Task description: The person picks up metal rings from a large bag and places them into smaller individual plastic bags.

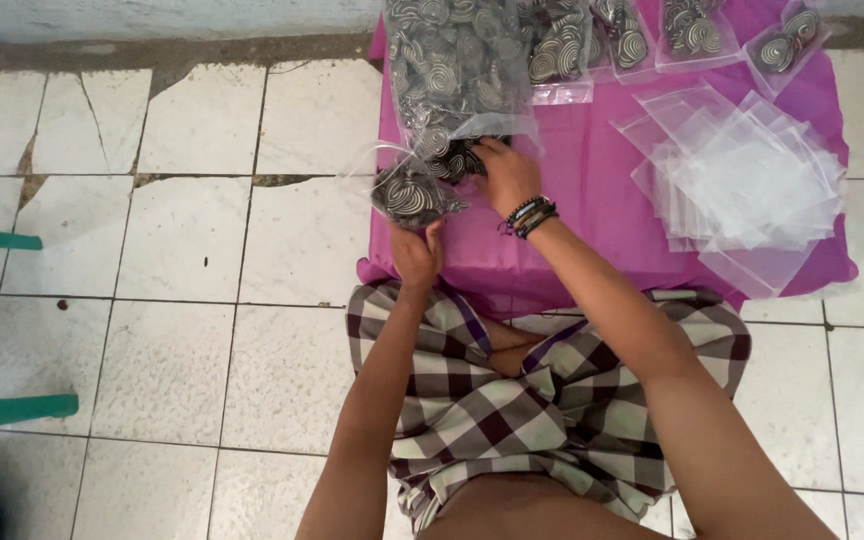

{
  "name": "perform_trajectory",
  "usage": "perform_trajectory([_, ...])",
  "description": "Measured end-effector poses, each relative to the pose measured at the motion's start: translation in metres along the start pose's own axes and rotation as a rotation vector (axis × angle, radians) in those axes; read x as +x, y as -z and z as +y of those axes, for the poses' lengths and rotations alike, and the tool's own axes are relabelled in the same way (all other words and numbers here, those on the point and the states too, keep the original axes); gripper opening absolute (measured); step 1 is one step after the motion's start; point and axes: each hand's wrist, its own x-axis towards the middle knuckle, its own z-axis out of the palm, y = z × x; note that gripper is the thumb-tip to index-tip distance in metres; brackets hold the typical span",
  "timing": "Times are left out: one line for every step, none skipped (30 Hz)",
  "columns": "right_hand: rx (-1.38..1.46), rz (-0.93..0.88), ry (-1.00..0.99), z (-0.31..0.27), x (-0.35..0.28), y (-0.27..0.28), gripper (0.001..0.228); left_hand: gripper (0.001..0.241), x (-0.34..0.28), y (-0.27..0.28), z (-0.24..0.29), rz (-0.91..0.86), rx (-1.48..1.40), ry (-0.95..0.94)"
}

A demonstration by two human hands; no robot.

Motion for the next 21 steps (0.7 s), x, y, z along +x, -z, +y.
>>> perform_trajectory([0.001,-0.003,-0.002,-0.011,-0.008,0.007,0.044,0.086,-0.001,-0.003,-0.002,-0.003,0.0,0.001])
perform_trajectory([-0.014,0.062,0.02,-0.022,-0.016,0.015,0.04,0.085,-0.003,-0.006,-0.004,0.031,0.024,-0.01])
perform_trajectory([-0.028,0.128,0.045,-0.033,-0.024,0.022,0.036,0.083,-0.004,-0.01,-0.007,0.067,0.049,-0.021])
perform_trajectory([-0.028,0.125,0.046,-0.035,-0.031,0.011,0.036,0.083,-0.01,-0.018,-0.012,0.066,0.05,-0.019])
perform_trajectory([-0.024,0.093,0.003,-0.037,-0.039,0.0,0.035,0.082,-0.016,-0.026,-0.017,0.129,0.107,-0.044])
perform_trajectory([-0.021,0.061,-0.04,-0.038,-0.047,-0.01,0.035,0.081,-0.021,-0.035,-0.022,0.191,0.164,-0.068])
perform_trajectory([-0.021,0.058,-0.04,-0.041,-0.048,-0.018,0.035,0.081,-0.025,-0.038,-0.024,0.188,0.165,-0.066])
perform_trajectory([-0.002,0.025,-0.063,-0.044,-0.05,-0.027,0.033,0.082,-0.029,-0.042,-0.026,0.19,0.147,-0.053])
perform_trajectory([0.019,-0.01,-0.089,-0.048,-0.055,-0.036,0.033,0.083,-0.035,-0.042,-0.029,0.186,0.13,-0.042])
perform_trajectory([0.021,-0.017,-0.093,-0.046,-0.053,-0.038,0.033,0.083,-0.025,-0.029,-0.02,0.179,0.132,-0.04])
perform_trajectory([0.046,-0.021,-0.115,-0.044,-0.051,-0.04,0.032,0.084,-0.015,-0.015,-0.012,0.172,0.132,-0.037])
perform_trajectory([0.07,-0.024,-0.137,-0.042,-0.049,-0.042,0.032,0.085,-0.004,-0.001,-0.003,0.166,0.132,-0.033])
perform_trajectory([0.068,-0.021,-0.138,-0.047,-0.05,-0.038,0.032,0.085,-0.016,-0.012,-0.012,0.169,0.129,-0.035])
perform_trajectory([0.087,-0.022,-0.123,-0.052,-0.051,-0.034,0.033,0.085,-0.029,-0.022,-0.021,0.134,0.103,-0.009])
perform_trajectory([0.104,-0.019,-0.11,-0.055,-0.051,-0.029,0.034,0.086,-0.039,-0.036,-0.029,0.102,0.074,0.016])
perform_trajectory([0.1,-0.012,-0.112,-0.056,-0.05,-0.025,0.034,0.086,-0.029,-0.035,-0.023,0.105,0.066,0.012])
perform_trajectory([0.096,-0.022,-0.093,-0.059,-0.051,-0.023,0.032,0.085,-0.022,-0.028,-0.02,0.127,0.074,0.016])
perform_trajectory([0.091,-0.033,-0.073,-0.062,-0.052,-0.021,0.031,0.084,-0.016,-0.022,-0.017,0.148,0.082,0.02])
perform_trajectory([0.092,-0.034,-0.071,-0.059,-0.051,-0.026,0.031,0.084,-0.003,-0.01,-0.008,0.149,0.085,0.02])
perform_trajectory([0.089,-0.044,-0.076,-0.055,-0.05,-0.031,0.03,0.085,0.01,0.002,0.001,0.16,0.141,0.012])
perform_trajectory([0.085,-0.055,-0.084,-0.051,-0.051,-0.035,0.029,0.085,0.021,0.014,0.011,0.169,0.196,0.003])
